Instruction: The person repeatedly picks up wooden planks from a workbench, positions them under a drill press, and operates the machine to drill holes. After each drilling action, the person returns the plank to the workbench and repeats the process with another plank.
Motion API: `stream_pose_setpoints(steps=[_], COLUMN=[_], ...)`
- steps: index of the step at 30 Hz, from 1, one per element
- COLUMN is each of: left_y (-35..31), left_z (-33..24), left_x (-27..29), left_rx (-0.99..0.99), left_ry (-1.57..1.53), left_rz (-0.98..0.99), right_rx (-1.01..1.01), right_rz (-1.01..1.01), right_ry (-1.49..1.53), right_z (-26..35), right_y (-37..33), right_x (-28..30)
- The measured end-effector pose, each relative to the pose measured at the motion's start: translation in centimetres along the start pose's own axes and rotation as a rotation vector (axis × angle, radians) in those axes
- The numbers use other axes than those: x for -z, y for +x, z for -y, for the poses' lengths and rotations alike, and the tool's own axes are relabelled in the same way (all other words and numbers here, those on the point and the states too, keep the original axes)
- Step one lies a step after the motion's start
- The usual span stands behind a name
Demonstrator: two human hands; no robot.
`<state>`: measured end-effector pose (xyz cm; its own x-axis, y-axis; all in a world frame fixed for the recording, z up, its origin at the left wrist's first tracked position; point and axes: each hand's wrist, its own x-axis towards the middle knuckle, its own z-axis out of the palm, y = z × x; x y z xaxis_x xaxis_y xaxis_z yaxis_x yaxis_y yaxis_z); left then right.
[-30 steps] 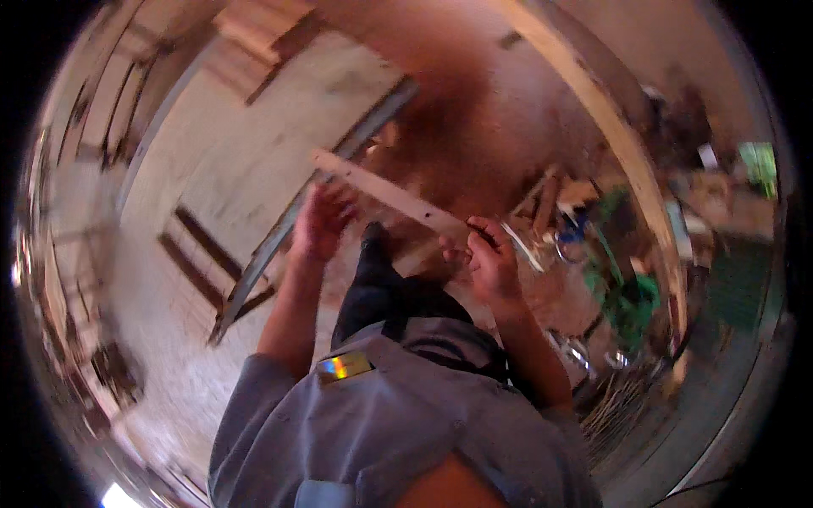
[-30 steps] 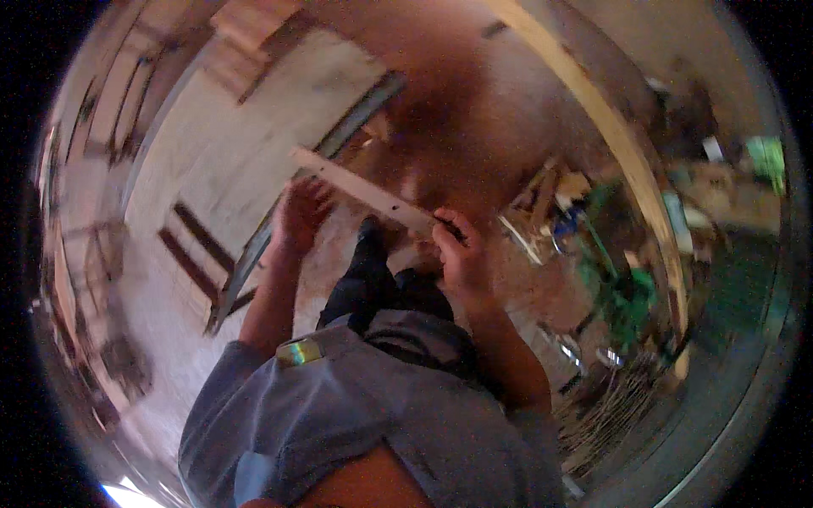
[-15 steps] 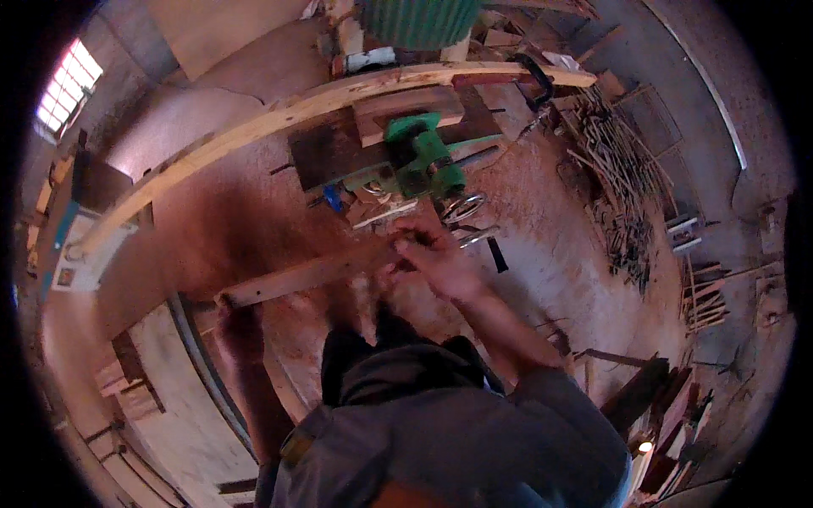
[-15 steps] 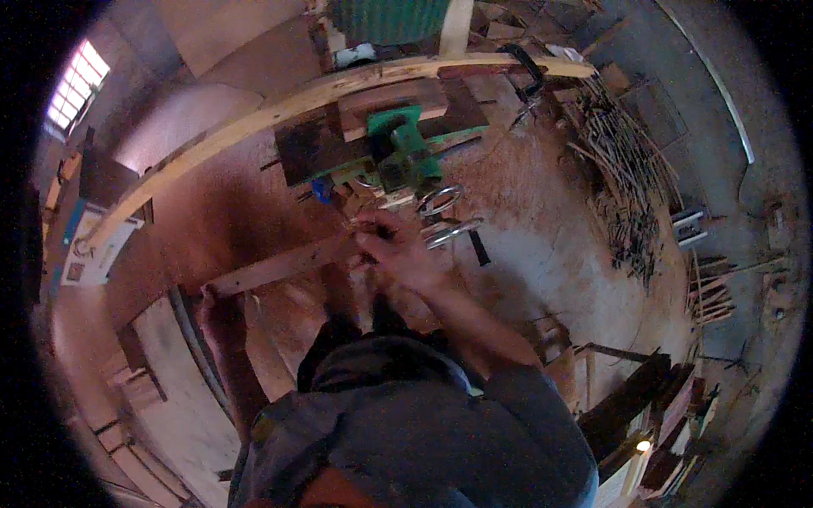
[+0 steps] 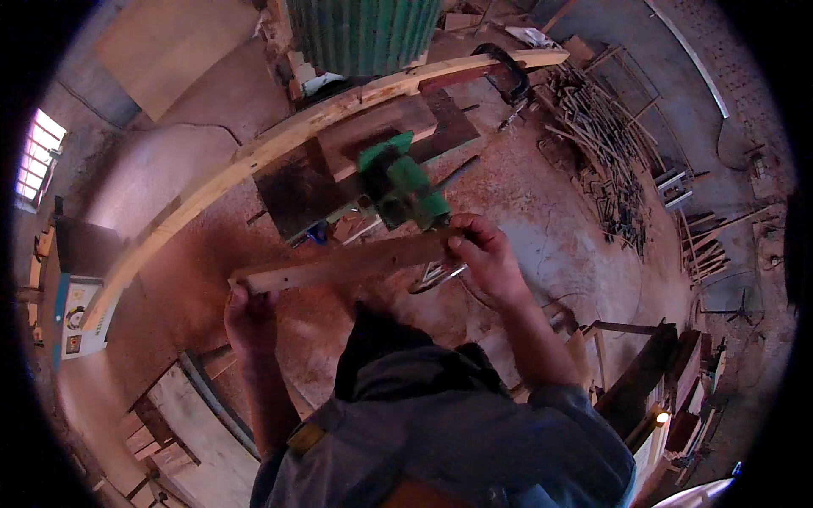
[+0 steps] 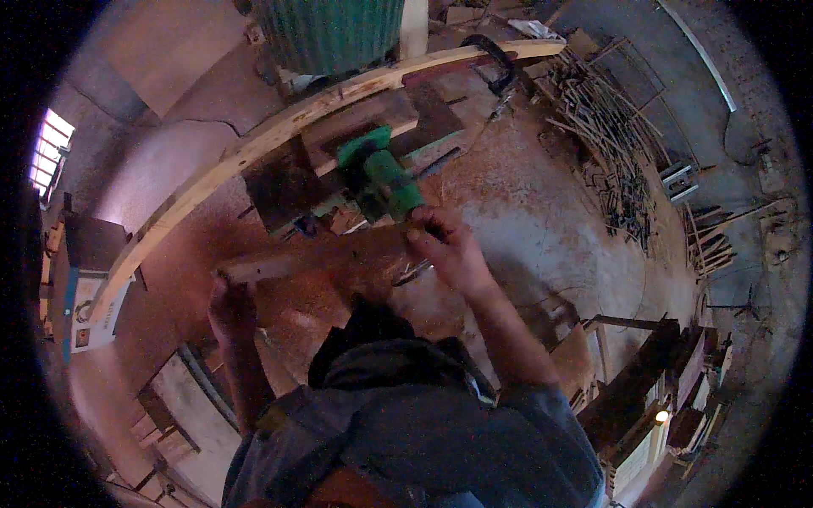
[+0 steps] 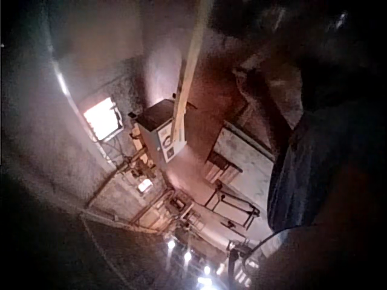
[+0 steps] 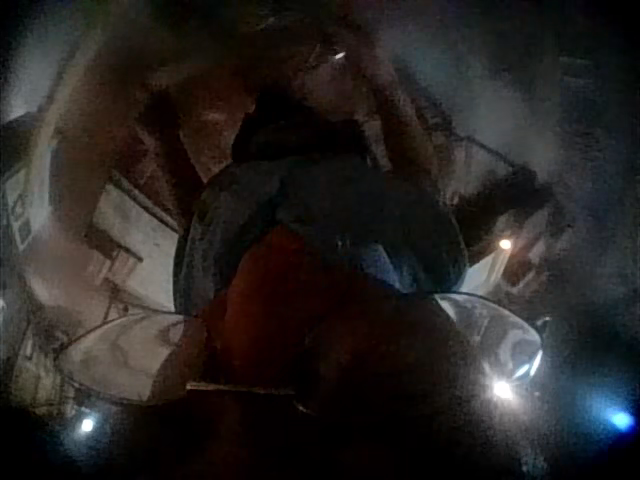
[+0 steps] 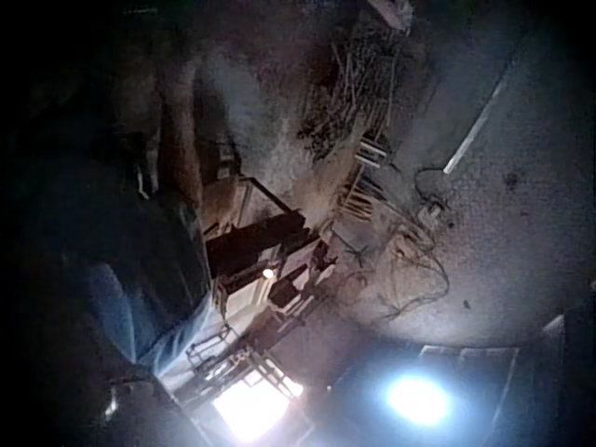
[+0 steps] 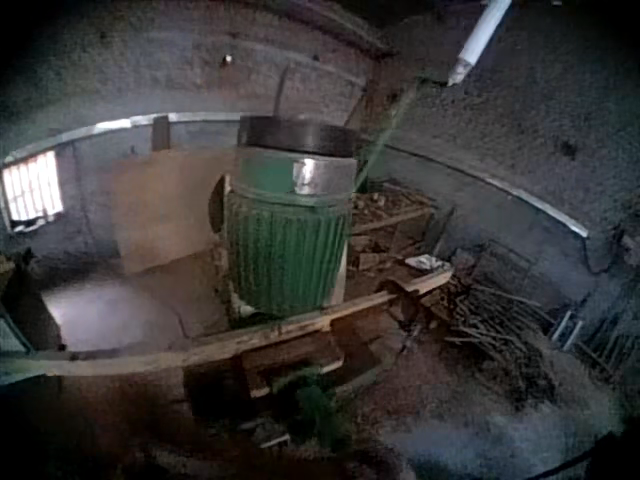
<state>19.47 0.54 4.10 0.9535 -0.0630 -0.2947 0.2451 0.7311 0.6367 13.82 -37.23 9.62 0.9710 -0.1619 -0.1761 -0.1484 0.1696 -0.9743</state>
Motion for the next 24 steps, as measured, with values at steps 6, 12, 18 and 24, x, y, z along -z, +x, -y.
stream_pose_setpoints(steps=[6,12,18,24], left_y=[4.5,7.6,14.2,20.0], left_z=[-1.4,-3.3,-5.8,-4.4], left_x=[3.7,3.5,5.5,8.6], left_rx=[0.017,-0.169,-0.168,-0.15], left_ry=[-0.049,0.158,0.049,0.13], left_rz=[0.017,-0.122,-0.01,-0.176], right_rx=[0.033,0.081,0.056,-0.018], right_rz=[0.032,-0.192,-0.314,-0.313], right_ry=[-0.117,-0.219,-0.178,-0.193], right_z=[1.4,2.2,2.1,1.1], right_y=[3.3,5.7,7.3,8.1], right_x=[-2.1,0.2,4.9,8.2])
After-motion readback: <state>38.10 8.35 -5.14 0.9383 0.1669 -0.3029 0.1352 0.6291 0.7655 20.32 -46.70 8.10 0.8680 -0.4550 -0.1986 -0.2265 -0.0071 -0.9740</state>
